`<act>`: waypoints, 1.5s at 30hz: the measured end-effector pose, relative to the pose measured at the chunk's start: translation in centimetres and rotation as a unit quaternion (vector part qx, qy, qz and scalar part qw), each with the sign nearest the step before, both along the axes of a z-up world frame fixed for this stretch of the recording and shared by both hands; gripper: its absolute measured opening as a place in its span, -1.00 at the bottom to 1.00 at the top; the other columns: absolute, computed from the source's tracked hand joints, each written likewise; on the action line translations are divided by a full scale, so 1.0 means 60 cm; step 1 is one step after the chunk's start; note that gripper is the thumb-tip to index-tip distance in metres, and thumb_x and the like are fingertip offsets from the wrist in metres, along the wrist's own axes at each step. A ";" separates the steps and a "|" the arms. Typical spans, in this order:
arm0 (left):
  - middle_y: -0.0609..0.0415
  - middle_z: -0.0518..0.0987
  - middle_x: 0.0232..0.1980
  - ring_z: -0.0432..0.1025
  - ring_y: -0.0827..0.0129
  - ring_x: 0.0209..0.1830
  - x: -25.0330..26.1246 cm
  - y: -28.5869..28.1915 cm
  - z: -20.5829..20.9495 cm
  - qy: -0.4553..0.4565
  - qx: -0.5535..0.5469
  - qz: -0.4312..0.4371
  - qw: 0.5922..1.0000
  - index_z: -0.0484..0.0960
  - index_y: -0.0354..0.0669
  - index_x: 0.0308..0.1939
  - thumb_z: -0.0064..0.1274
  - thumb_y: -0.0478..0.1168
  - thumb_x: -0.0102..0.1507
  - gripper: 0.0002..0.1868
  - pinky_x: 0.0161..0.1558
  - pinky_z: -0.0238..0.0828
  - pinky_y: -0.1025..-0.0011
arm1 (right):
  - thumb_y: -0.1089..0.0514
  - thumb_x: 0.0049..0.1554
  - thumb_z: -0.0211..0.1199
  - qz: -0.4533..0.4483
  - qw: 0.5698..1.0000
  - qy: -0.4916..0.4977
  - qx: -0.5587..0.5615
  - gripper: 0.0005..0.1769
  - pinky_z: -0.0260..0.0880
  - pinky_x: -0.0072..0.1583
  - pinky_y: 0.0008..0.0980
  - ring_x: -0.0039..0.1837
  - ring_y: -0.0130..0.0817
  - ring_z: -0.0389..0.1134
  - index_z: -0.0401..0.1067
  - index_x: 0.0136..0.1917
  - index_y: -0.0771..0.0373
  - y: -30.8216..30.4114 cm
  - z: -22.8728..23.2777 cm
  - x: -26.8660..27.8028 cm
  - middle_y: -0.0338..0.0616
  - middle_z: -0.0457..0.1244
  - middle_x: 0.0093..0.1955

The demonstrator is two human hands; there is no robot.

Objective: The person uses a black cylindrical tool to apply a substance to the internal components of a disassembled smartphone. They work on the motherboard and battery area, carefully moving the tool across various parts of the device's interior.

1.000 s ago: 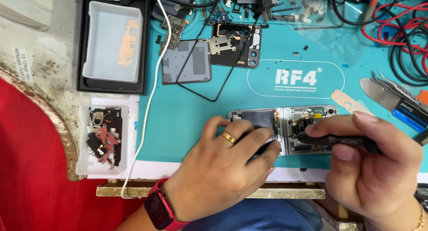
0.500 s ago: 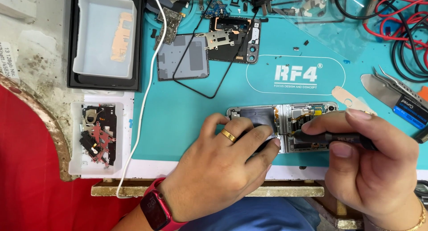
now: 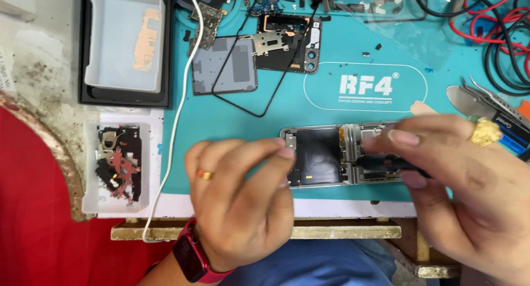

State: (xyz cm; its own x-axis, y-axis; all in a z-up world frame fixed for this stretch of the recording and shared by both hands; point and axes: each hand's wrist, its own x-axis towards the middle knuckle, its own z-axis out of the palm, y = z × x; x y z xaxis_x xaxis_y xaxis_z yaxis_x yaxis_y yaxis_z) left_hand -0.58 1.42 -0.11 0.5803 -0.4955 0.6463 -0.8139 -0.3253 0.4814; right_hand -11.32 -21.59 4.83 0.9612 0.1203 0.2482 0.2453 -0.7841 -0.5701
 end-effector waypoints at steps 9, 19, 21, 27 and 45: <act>0.06 0.65 -0.01 0.47 0.24 -0.16 -0.009 0.003 -0.023 -0.006 -0.034 0.045 0.998 0.47 -0.06 0.06 -0.15 -0.48 0.29 -0.68 0.01 0.16 0.19 | 0.36 0.23 0.08 -0.010 1.000 -0.025 -0.015 -0.57 0.37 0.53 0.05 0.19 -0.08 0.38 0.20 0.36 0.32 -0.012 -0.019 -0.008 -0.02 0.42 0.14; 0.10 0.62 -0.03 0.47 0.18 -0.16 -0.002 -0.005 -0.011 0.004 -0.005 0.019 1.000 0.51 -0.11 -0.02 -0.11 -0.47 0.19 -0.68 -0.01 0.17 0.15 | 0.13 0.05 0.45 -0.088 0.992 -0.054 -0.066 -0.44 0.47 0.39 0.16 0.08 0.06 0.28 0.33 0.17 0.50 -0.014 -0.044 -0.013 0.08 0.28 -0.06; 0.05 0.56 -0.03 0.40 0.12 -0.10 0.001 -0.010 -0.007 -0.006 0.058 -0.018 0.998 0.56 -0.15 -0.01 -0.04 -0.37 0.27 -0.78 -0.04 0.19 0.10 | 0.26 0.24 0.04 0.015 0.999 -0.042 -0.013 -0.60 0.36 0.43 0.00 0.30 0.09 0.37 0.15 0.34 0.32 -0.004 -0.014 0.005 0.24 0.33 0.28; 0.01 0.51 0.03 0.36 0.10 -0.02 0.005 -0.018 -0.006 0.000 0.146 -0.043 0.988 0.49 -0.15 0.08 0.01 -0.31 0.24 -0.69 -0.02 0.21 0.06 | 0.21 0.10 0.32 -0.097 0.995 0.000 -0.023 -0.58 0.48 0.15 -0.24 0.08 -0.17 0.50 0.27 0.17 0.36 -0.008 -0.047 -0.018 -0.01 0.43 0.06; 0.11 0.57 -0.06 0.43 0.17 -0.07 0.000 -0.019 -0.008 0.031 0.056 0.061 0.996 0.54 -0.13 -0.09 0.02 -0.33 0.27 -0.86 0.00 0.14 0.15 | 0.52 0.49 -0.16 -0.155 0.984 -0.061 0.054 -0.94 0.54 0.24 -0.19 0.24 0.08 0.45 0.01 0.17 0.51 0.001 -0.028 0.091 0.47 0.27 0.28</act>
State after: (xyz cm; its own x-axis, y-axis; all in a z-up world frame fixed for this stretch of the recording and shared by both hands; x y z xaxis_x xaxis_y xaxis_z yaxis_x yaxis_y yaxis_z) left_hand -0.60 0.30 -0.59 0.6772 -0.4867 0.5519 -0.7354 -0.4741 0.4843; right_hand -5.84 -21.51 3.15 0.9094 -0.2084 0.3600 0.0753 -0.7687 -0.6351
